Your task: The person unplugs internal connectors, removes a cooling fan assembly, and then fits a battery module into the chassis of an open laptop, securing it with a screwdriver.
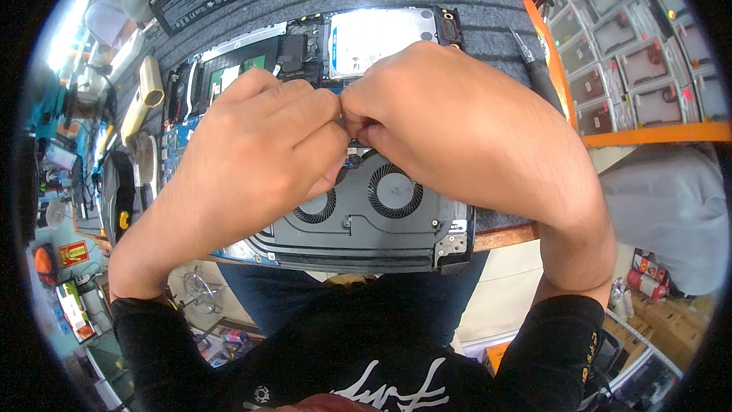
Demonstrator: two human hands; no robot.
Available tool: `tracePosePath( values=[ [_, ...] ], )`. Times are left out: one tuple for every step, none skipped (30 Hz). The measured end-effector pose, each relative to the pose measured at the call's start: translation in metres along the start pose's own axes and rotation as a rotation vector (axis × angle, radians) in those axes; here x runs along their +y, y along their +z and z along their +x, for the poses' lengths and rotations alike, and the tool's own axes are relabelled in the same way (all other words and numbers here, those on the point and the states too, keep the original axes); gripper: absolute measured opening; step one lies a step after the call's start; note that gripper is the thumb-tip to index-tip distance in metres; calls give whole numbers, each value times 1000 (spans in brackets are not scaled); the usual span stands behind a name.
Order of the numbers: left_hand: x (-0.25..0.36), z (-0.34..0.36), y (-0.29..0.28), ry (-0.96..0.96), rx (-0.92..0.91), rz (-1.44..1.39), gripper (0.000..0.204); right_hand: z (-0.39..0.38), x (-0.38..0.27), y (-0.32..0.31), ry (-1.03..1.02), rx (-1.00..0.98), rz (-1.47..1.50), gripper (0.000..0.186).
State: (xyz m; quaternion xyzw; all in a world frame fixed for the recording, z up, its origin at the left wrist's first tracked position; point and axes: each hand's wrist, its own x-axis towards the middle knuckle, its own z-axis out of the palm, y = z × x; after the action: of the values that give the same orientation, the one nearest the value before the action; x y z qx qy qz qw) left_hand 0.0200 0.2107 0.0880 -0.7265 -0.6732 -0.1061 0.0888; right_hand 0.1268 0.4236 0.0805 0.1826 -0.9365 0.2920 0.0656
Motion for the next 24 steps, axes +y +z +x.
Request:
tracePosePath(
  values=[
    [-1,-1,0,-10,-12,6,22,1,1,0,2,-8,26,12],
    [-1,-1,0,-19,-24,13,21,2,3,1,3,-4,29,12],
    [-3,-2,0,-15,-26,13,21,3,5,2,-4,1,43,13],
    [-6,-4,0,-10,-21,-10,21,3,6,3,-11,5,56,13],
    [-7,-4,-1,-5,-15,-33,21,2,5,3,-10,9,56,13],
    [-8,-4,-1,-3,-16,-33,21,2,5,2,-1,-5,62,13],
    [-9,-3,-1,-1,-19,-41,22,2,5,2,8,-19,69,13],
    [-10,-3,-1,1,-21,-48,22,1,4,0,9,-18,69,13],
    [-10,-4,-1,0,-23,-48,22,1,2,-1,22,-38,75,13],
    [-11,-4,-2,-4,-32,-55,23,1,1,-1,34,-58,80,12],
    [-11,-5,-2,-9,-42,-62,23,2,2,0,33,-58,82,12],
    [-12,-5,-1,-9,-42,-64,23,1,4,2,16,-39,77,13],
    [-13,-5,1,-7,-13,-81,23,1,4,4,-2,-21,73,13],
    [-13,-5,2,-5,16,-98,24,2,3,4,-1,-22,74,13],
    [-13,-5,1,-5,16,-97,24,2,0,3,23,-30,73,13],
    [-13,-5,0,-11,14,-106,23,2,-4,2,46,-38,73,14],
    [-12,-6,-1,-16,13,-114,23,0,-7,5,45,-38,73,14],
    [-13,-6,-1,-16,12,-114,23,-2,-8,10,31,27,27,14],
    [-13,-6,-2,-19,-7,-109,23,-4,-9,14,16,91,-19,15],
    [-13,-6,-2,-22,-25,-104,23,-4,-8,17,16,91,-18,15],
    [-13,-6,-2,-23,-26,-104,23,-4,-8,19,-3,122,-25,15],
    [-13,-7,-2,-38,-23,-112,23,-4,-8,20,-13,138,-28,15],
    [-13,-8,-2,-54,-20,-119,23,-4,-9,21,-22,153,-31,16],
    [-13,-8,-2,-54,-20,-119,23,-4,-11,21,-7,141,-57,16]
  ],
)
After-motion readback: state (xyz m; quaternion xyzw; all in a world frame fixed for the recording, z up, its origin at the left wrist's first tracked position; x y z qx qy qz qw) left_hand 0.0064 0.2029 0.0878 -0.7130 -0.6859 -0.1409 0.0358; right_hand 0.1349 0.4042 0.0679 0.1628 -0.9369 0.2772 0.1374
